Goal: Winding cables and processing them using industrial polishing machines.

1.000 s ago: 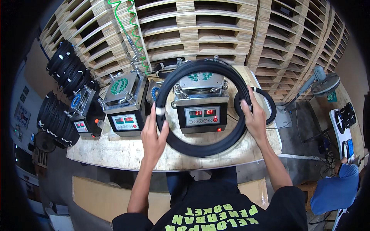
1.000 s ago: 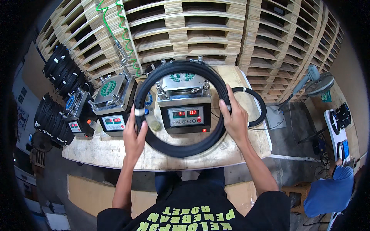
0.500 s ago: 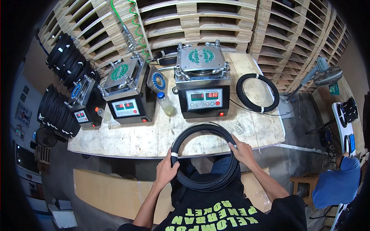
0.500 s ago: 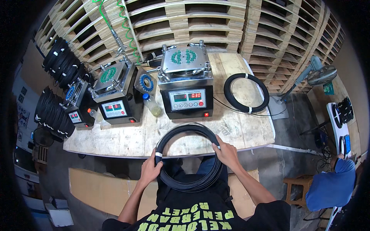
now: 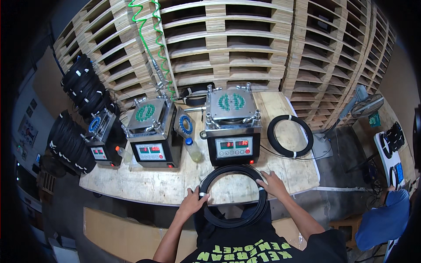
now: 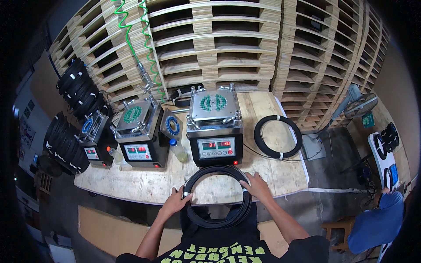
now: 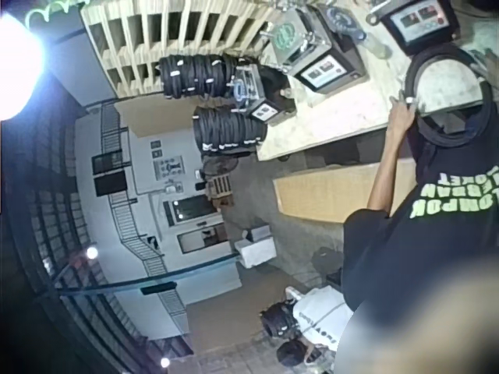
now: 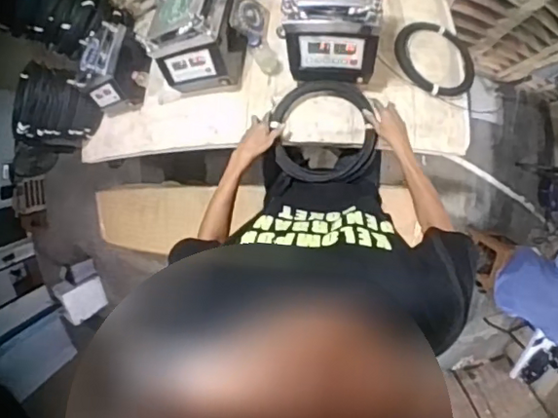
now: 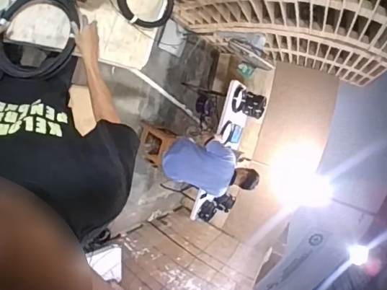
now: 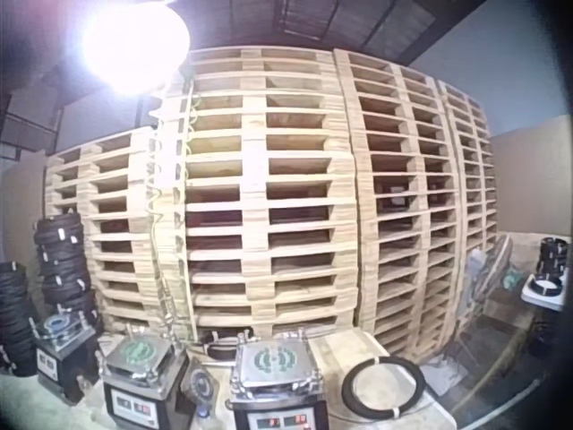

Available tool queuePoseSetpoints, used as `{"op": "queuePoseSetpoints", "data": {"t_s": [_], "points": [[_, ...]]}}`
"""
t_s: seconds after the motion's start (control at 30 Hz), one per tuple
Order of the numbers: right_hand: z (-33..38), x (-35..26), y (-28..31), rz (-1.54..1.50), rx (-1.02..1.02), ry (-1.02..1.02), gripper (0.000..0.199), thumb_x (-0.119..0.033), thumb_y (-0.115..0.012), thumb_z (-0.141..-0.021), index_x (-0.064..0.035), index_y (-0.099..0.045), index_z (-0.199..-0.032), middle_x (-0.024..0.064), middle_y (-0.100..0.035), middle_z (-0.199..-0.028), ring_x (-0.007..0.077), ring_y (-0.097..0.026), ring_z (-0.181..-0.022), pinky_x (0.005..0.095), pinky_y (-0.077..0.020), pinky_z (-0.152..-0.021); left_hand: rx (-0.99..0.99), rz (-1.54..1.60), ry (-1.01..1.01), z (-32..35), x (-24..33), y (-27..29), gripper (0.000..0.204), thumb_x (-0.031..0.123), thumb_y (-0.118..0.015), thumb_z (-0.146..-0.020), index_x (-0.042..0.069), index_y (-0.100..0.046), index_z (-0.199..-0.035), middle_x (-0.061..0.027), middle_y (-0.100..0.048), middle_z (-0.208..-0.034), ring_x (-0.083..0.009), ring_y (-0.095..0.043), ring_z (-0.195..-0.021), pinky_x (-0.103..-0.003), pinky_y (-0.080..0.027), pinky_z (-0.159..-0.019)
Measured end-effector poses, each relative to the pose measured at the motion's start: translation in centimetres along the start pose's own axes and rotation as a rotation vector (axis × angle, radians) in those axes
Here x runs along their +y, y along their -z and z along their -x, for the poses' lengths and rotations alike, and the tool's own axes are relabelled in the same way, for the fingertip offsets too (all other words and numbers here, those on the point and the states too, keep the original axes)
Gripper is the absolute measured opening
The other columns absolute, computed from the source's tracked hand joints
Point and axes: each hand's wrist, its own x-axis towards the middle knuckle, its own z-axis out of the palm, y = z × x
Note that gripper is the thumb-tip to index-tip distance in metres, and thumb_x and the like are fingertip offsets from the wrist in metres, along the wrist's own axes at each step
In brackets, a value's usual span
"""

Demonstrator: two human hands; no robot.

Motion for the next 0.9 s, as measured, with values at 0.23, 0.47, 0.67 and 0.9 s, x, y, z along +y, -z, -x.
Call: {"op": "queuePoseSetpoints", "data": {"t_s": [0.23, 0.47, 0.67, 0.9], "points": [[-5.2, 6.3, 2.9, -0.16, -0.161, 0.08, 0.044, -0.024, -0.062, -0.094, 0.0007, -0.059, -0.13, 0.0261, -0.069, -0.108, 0.0369, -0.069, -0.098, 0.0422, -0.0534, -0.086, -0.136, -0.174, -0.034, -3.8, 0.0, 8.4, 0.084, 0.068, -0.051, -0.091, -0.003, -0.05, -0.136, -0.0349, -0.061, -0.116, -0.0491, -0.06, -0.112, -0.05, -0.048, -0.098], [-17.5, 0.3, 15.1, -0.684, 0.044, 0.106, 0.031, -0.017, -0.053, -0.102, 0.005, -0.064, -0.121, 0.0039, -0.064, -0.074, 0.0091, -0.061, -0.055, 0.0235, -0.0471, -0.048, 0.076, 0.414, -0.387, -10.4, 9.6, 19.8, 0.035, 0.028, -0.052, -0.103, -0.004, -0.067, -0.1, -0.0117, -0.068, -0.075, -0.0123, -0.066, -0.061, -0.031, -0.053, -0.059], [-27.6, -5.2, 17.9, -0.734, -0.053, 0.066, 0.031, -0.03, -0.06, -0.099, 0.0001, -0.068, -0.095, 0.0013, -0.058, -0.062, 0.0076, -0.053, -0.047, 0.024, -0.0394, -0.041, 0.127, 0.617, -0.37, -17.7, 16.1, 21.5, 0.054, 0.035, -0.06, -0.099, 0.005, -0.049, -0.142, -0.0044, -0.062, -0.079, -0.0119, -0.056, -0.07, -0.029, -0.048, -0.068], [-29.7, -4.7, 15.4, -0.858, 0.088, 0.024, 0.025, -0.03, -0.068, -0.093, -0.0081, -0.065, -0.081, -0.0063, -0.051, -0.059, 0.0043, -0.042, -0.047, 0.0231, -0.0275, -0.041, 0.219, 0.629, -0.374, -16.6, 17.4, 19.4, 0.078, 0.036, -0.074, -0.089, 0.009, -0.036, -0.152, -0.0018, -0.058, -0.08, -0.0087, -0.05, -0.07, -0.024, -0.043, -0.067]]}}
